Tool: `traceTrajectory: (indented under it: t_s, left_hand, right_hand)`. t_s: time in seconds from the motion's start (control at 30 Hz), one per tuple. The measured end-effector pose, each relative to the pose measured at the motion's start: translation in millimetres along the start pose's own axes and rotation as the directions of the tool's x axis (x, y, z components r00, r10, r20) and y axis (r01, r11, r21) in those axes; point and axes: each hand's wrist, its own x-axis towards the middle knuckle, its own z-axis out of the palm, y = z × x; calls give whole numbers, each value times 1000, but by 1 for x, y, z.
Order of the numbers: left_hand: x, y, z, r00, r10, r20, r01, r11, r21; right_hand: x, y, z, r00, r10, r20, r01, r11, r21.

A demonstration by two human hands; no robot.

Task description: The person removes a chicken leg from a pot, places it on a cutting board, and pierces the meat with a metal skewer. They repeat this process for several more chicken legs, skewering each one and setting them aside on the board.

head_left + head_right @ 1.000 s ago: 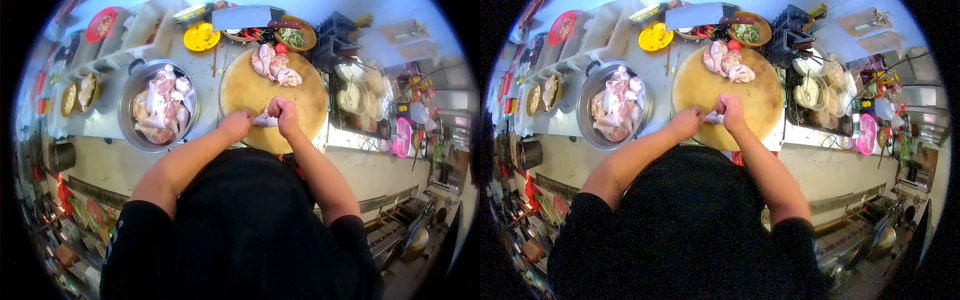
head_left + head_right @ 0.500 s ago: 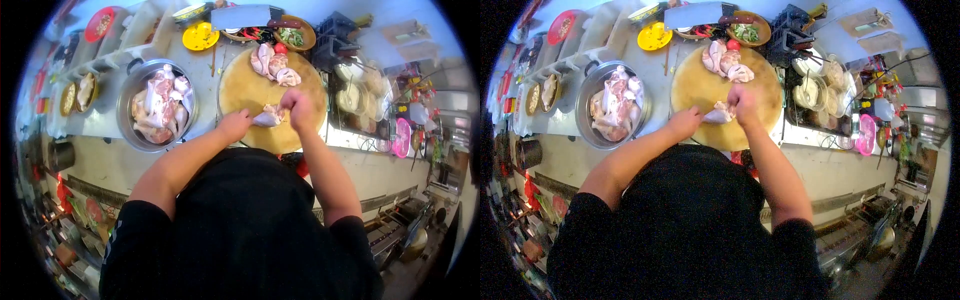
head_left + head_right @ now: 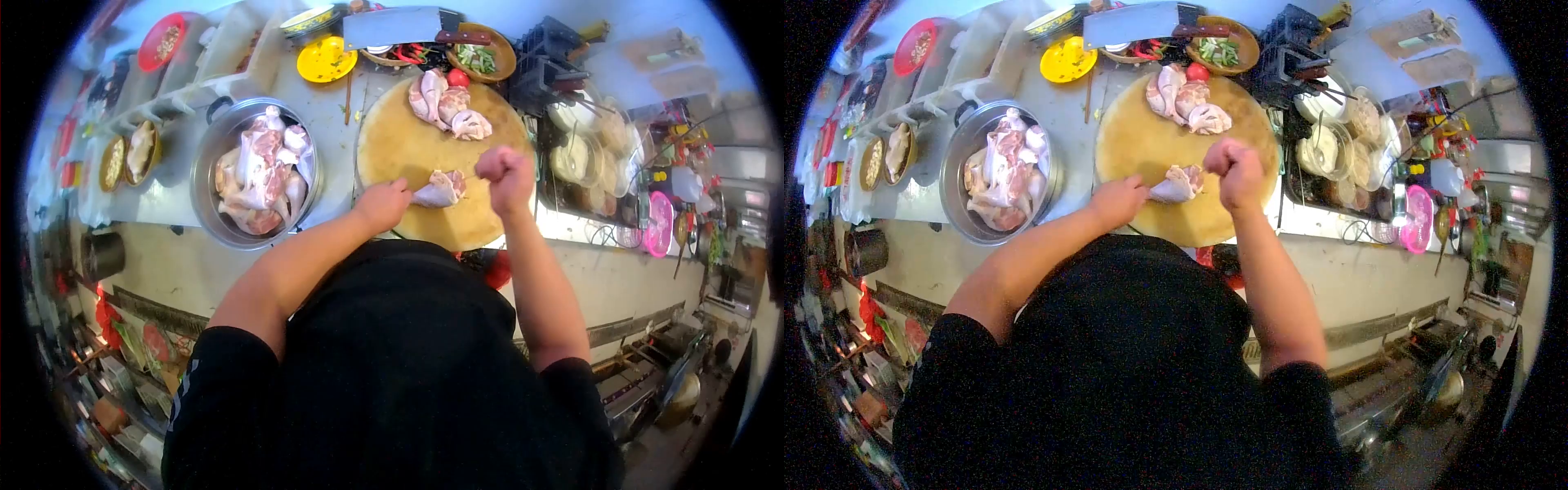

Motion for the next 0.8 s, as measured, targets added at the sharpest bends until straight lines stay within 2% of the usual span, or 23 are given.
traceTrajectory:
  t_s: [0.07, 0.1, 0.2, 0.27, 0.3, 0.37, 0.43, 0.5, 0.53, 0.57, 0.63, 0.7, 0.77, 0.8]
  left_hand:
    - [5, 1, 0, 1000, 5, 0, -5, 1000, -9]
    - [6, -3, 2, 1000, 2, -7, -2, 1000, 16]
    - [1, -3, -1, 1000, 0, 28, -1, 999, 37]
    - [3, 0, 2, 999, 8, 47, -9, 999, 33]
    - [5, -4, 8, 999, 5, 38, -6, 1000, 30]
    - [8, -7, 6, 1000, 0, 27, -1, 999, 38]
    - [4, -9, 7, 999, 18, 36, -19, 999, 26]
    - [3, -5, 5, 999, 18, 42, -19, 999, 29]
    - [5, -4, 4, 999, 18, 41, -19, 999, 40]
    - [4, -4, 6, 999, 23, 42, -25, 999, 43]
    - [4, -6, 5, 1000, 13, 6, -13, 999, 45]
    - [5, -5, -1, 1000, -13, 29, 11, 999, 53]
    - [3, -1, 0, 998, -26, 64, 24, 999, 45]
    - [4, -1, 0, 998, -20, 65, 17, 999, 45]
  right_hand:
    - [-3, -4, 0, 995, 98, -17, -96, 992, 81]
    - [2, -8, -1, 996, 88, -7, -87, 993, 81]
    - [-4, -14, 0, 997, 26, 74, -24, 1000, -18]
    - [-9, -19, -3, 996, -90, -2, 90, 995, 50]
    - [-10, -12, -7, 995, -96, -6, 96, 994, 47]
    - [-10, 3, -4, 1000, 24, 15, -21, 986, -166]
    - [-8, -4, -4, 1000, -9, 23, 11, 993, -114]
    - [-4, -27, -3, 988, -152, -22, 150, 987, -63]
    - [-3, -28, -2, 989, -143, -49, 144, 989, 29]
    - [-5, -18, -4, 988, -147, -54, 149, 988, 29]
    - [-2, 3, -5, 1000, -1, -25, -4, 983, -186]
    - [2, 5, -7, 1000, -12, 26, 15, 993, -119]
    - [1, -12, -2, 988, -150, -34, 148, 988, -39]
    - [0, -12, -2, 989, -137, -58, 139, 989, 43]
